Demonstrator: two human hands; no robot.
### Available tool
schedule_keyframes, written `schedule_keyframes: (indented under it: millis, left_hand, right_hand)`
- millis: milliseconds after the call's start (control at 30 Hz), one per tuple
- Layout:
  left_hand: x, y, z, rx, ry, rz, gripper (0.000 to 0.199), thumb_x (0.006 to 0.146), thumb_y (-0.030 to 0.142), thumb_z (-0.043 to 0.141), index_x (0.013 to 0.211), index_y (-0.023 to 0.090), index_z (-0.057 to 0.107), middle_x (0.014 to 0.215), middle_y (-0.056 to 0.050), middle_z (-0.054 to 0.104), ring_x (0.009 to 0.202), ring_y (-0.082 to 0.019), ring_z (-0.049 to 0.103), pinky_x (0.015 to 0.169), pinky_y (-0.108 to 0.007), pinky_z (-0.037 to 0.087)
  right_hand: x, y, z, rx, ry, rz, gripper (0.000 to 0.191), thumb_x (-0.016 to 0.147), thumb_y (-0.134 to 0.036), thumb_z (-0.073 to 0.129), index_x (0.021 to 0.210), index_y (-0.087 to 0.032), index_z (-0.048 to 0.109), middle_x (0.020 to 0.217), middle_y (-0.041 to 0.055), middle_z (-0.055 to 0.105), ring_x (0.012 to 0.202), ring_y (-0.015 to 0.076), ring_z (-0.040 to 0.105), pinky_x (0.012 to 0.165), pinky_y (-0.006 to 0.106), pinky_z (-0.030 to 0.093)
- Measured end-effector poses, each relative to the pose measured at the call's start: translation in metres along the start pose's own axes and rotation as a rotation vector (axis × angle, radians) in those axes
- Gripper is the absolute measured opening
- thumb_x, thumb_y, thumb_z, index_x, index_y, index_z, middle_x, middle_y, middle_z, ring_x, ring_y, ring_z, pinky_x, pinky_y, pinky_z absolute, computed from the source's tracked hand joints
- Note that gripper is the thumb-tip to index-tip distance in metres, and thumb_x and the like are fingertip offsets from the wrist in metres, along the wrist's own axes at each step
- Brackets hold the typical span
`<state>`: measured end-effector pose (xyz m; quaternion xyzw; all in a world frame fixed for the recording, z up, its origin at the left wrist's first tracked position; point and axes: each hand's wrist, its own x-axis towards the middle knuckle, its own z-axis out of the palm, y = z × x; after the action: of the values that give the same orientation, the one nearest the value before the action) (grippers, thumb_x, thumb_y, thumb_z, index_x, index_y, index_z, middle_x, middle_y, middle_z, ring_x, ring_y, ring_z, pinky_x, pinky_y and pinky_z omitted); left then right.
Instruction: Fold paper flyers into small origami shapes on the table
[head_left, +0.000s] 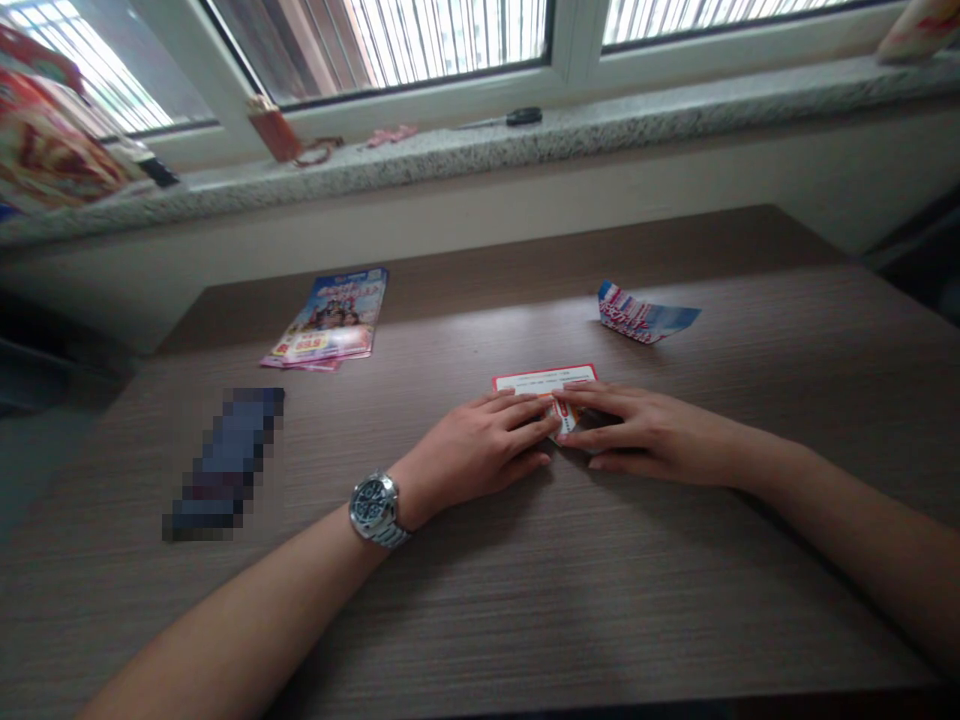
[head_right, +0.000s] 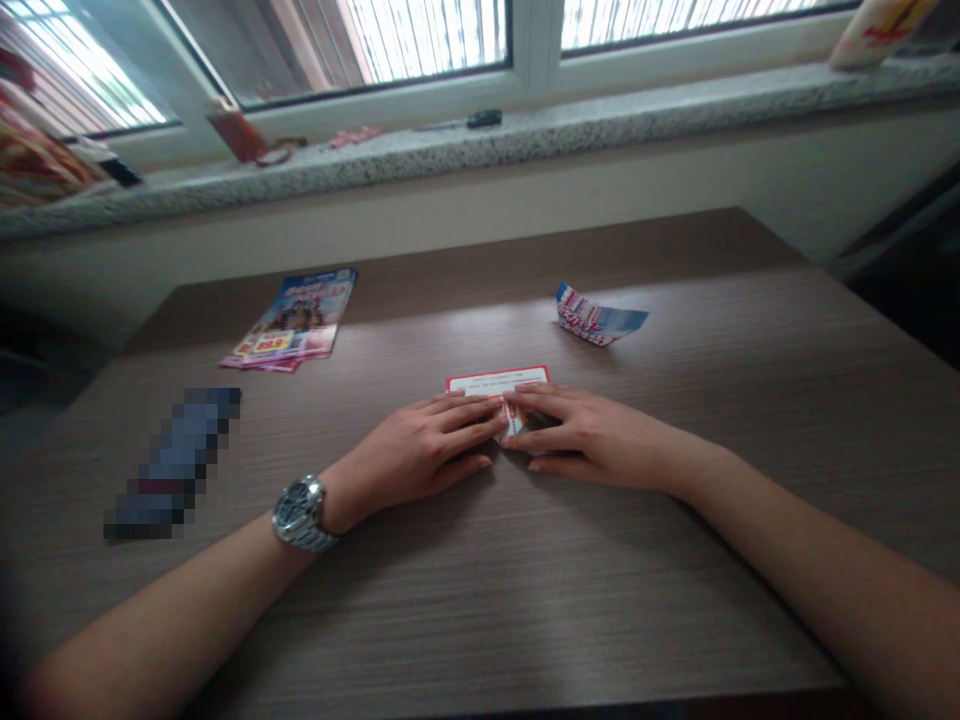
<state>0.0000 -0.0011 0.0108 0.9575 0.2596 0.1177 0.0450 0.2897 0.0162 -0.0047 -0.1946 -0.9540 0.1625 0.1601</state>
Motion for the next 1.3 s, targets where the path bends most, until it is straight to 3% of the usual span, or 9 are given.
schedule_keyframes:
  millis: [467,1100,1300]
  left_hand:
    - [-0.0006,0.0011,-0.0005,-0.011,-0.039,-0.021,0.044,0.105,0.038,0.048,0.144,0.018,0.053,0.149,-0.012,0.055,0.135,-0.029,0.055,0.116,-0.046,0.046]
    - [0.0002,0.0008,-0.001,-0.018,-0.06,-0.014,0.046,0.105,0.037,0.047,0.148,0.019,0.048,0.153,-0.013,0.05,0.14,-0.029,0.05,0.118,-0.046,0.043]
    - [-0.0005,0.0004,-0.0005,-0.054,-0.046,-0.003,0.049,0.104,0.037,0.052,0.148,0.018,0.048,0.153,-0.015,0.049,0.141,-0.03,0.049,0.118,-0.047,0.042]
  right_hand:
    - [0.0008,-0.0005,0.0008,0.006,0.012,0.016,0.043,0.098,-0.025,0.062,0.141,-0.027,0.061,0.159,0.0107,0.047,0.145,0.0267,0.045,0.12,0.047,0.039]
    - [-0.0009,-0.0026,-0.0025,-0.027,-0.012,-0.018,0.041,0.094,-0.028,0.068,0.136,-0.027,0.067,0.163,0.0125,0.039,0.145,0.0342,0.045,0.119,0.054,0.038]
    - [-0.0009,-0.0034,-0.0027,0.009,0.015,0.01,0.043,0.093,-0.03,0.071,0.135,-0.029,0.068,0.161,0.0114,0.043,0.144,0.0342,0.047,0.118,0.054,0.039]
